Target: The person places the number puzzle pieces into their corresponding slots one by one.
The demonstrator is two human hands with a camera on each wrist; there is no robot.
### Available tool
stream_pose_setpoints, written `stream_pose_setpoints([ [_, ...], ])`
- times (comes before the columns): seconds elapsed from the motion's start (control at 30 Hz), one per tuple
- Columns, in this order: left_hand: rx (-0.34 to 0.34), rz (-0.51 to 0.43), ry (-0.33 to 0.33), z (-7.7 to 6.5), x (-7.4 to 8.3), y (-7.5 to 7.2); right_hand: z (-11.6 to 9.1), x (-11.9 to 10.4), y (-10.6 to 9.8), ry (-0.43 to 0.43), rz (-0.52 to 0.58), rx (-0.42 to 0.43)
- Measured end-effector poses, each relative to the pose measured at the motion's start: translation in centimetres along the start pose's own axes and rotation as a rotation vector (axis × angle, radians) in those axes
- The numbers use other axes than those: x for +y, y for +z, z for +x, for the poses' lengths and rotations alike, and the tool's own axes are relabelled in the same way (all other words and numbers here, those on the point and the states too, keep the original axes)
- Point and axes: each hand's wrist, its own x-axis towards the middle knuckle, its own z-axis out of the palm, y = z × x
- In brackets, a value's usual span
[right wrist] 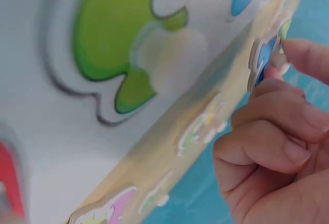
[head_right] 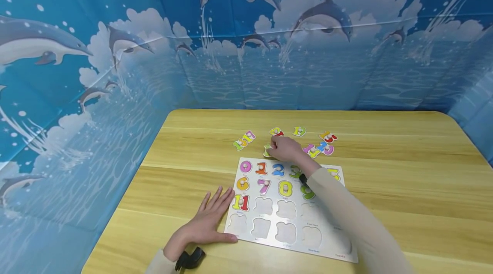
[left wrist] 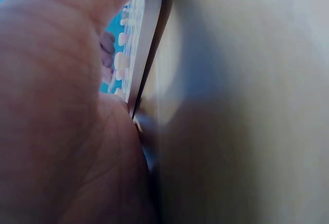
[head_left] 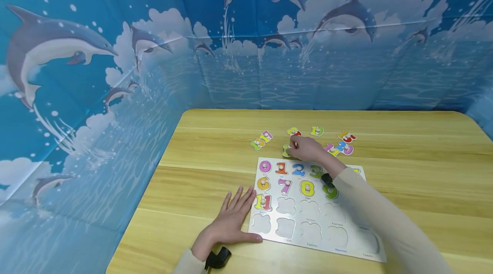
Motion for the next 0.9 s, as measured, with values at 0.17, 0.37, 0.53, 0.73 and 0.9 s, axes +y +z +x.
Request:
stream_pose_setpoints([
  [0.17,-0.017,0.006,-0.012,0.0,0.1,-0.1,-2.8,-0.8,0.2,-0.091,0.014,-0.028],
  [0.37,-0.023,0.003,-0.013,0.0,0.2,-0.4,-6.2,-2.6,1.8,-0.166,0.005,-0.052],
  [0.53,-0.016,0.004,-0.007,0.0,0.2,-0.4,-8.4,-3.6,3.2,-0.218,-0.038,-0.128],
  [0.73,-0.015,0.006,-0.009,0.1,0.1,-0.3,-9.8,-4.3,4.0,-0.235,-0.071,-0.176],
  [0.9,-0.018,-0.002,-0.011,0.0,0.0,-0.1,-10.1,-4.5,4.7,-0.238,-0.087,-0.173],
])
